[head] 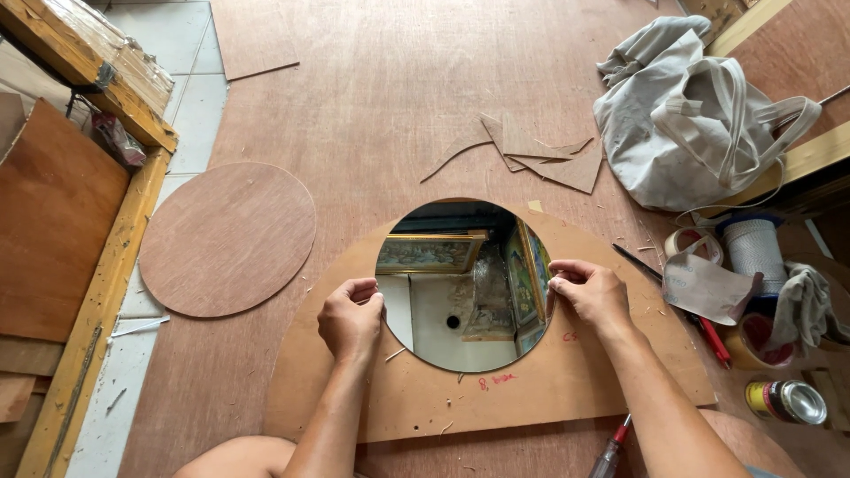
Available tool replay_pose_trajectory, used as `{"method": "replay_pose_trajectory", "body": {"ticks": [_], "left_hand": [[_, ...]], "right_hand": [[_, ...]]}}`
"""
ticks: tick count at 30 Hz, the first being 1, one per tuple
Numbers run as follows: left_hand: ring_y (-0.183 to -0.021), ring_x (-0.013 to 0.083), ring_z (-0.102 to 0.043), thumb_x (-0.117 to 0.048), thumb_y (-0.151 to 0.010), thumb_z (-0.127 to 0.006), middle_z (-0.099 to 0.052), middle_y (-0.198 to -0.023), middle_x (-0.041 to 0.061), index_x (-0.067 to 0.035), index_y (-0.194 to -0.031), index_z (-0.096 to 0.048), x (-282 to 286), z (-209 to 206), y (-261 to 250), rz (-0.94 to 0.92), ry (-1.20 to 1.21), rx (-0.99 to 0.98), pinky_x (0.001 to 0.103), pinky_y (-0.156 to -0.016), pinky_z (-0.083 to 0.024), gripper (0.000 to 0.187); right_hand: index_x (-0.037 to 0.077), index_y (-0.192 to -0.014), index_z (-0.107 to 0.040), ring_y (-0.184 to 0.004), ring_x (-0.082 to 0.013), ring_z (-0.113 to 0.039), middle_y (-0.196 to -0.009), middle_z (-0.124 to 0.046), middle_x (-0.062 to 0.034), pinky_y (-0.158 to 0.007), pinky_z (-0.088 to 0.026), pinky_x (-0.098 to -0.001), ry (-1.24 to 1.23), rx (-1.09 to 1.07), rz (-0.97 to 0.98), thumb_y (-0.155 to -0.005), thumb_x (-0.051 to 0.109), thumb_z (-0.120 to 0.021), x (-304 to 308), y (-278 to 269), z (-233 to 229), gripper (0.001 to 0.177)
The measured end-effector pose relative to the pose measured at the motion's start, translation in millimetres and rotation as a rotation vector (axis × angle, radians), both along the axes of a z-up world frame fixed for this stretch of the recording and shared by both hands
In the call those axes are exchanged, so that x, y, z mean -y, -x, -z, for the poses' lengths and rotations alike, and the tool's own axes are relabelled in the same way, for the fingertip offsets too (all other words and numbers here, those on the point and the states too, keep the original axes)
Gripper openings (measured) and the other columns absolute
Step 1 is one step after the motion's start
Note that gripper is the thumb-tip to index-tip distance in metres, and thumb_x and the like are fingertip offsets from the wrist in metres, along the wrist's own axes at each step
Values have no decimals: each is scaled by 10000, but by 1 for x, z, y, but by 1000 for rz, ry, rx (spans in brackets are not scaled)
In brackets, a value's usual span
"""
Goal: Cleaning a circular mirror by wiping it thoroughly with a cloth.
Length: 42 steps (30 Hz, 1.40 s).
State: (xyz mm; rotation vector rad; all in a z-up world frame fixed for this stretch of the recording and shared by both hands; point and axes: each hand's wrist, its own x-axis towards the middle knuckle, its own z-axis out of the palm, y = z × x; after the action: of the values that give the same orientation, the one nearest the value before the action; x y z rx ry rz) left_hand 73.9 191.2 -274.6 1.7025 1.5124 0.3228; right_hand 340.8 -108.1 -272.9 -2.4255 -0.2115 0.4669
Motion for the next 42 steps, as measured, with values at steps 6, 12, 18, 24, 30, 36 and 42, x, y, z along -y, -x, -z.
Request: {"method": "replay_pose_trajectory", "body": {"ticks": [6,12,18,24,30,36,42], "left_hand": [[-1108,207,-830,-226,-801,-842,-888,-1004,-132,-396,-1092,-897,3,-4,-1,-9,-7,7,376,-1024,-619,342],[-1104,208,-833,-218,-808,-837,-891,-1009,-120,-381,-1097,-897,5,-8,1,-8,-9,19,386,-1027,-621,337],[-1061,132,-831,-278,-791,-848,-869,-973,-187,-450,-1066,-881,0,10,-3,-22,-34,-2,340,-1019,-617,327],[-1116,209,-825,-297,-845,-844,-883,-1059,-72,-346,-1164,-886,14,-1,5,-15,-107,131,417,-1044,-612,325],[-1211,233,-793,-268,-972,-799,-856,-1263,55,-214,-1348,-825,33,18,31,6,-102,375,431,-1093,-605,381],[-1296,160,-760,-217,-994,-699,-798,-1415,54,-183,-1475,-726,70,-2,65,56,-55,330,334,-1181,-537,483],[-1322,240,-715,-277,-979,-694,-713,-1530,47,-224,-1623,-578,104,-19,96,135,-81,173,420,-1162,-516,656]], "right_hand": [[432,-1223,-893,-1126,-157,-799,-1037,-869,158,-1015,-566,-330,-3,-5,2,-854,321,-905,-2,2,-6,386],[452,-1202,-893,-1120,-153,-799,-1030,-864,176,-1011,-573,-332,5,-1,8,-848,327,-903,-2,0,-1,376],[461,-1207,-884,-1111,-136,-800,-1042,-861,183,-1012,-581,-328,3,13,1,-846,333,-897,-2,-1,0,383],[297,-1285,-873,-1173,-285,-795,-1134,-871,-22,-1028,-604,-454,-142,88,-16,-889,215,-856,-2,12,-5,405],[221,-1485,-769,-1361,-353,-734,-1420,-806,-139,-1171,-584,-497,-204,-36,-117,-943,189,-795,22,80,-82,544],[208,-1460,-775,-1438,-165,-702,-1520,-773,24,-1234,-497,-317,-18,-62,-224,-967,290,-784,91,83,-72,499],[232,-1544,-710,-1437,-190,-694,-1539,-759,10,-1215,-491,-336,91,-166,-146,-1017,365,-714,131,118,-132,543]]}}
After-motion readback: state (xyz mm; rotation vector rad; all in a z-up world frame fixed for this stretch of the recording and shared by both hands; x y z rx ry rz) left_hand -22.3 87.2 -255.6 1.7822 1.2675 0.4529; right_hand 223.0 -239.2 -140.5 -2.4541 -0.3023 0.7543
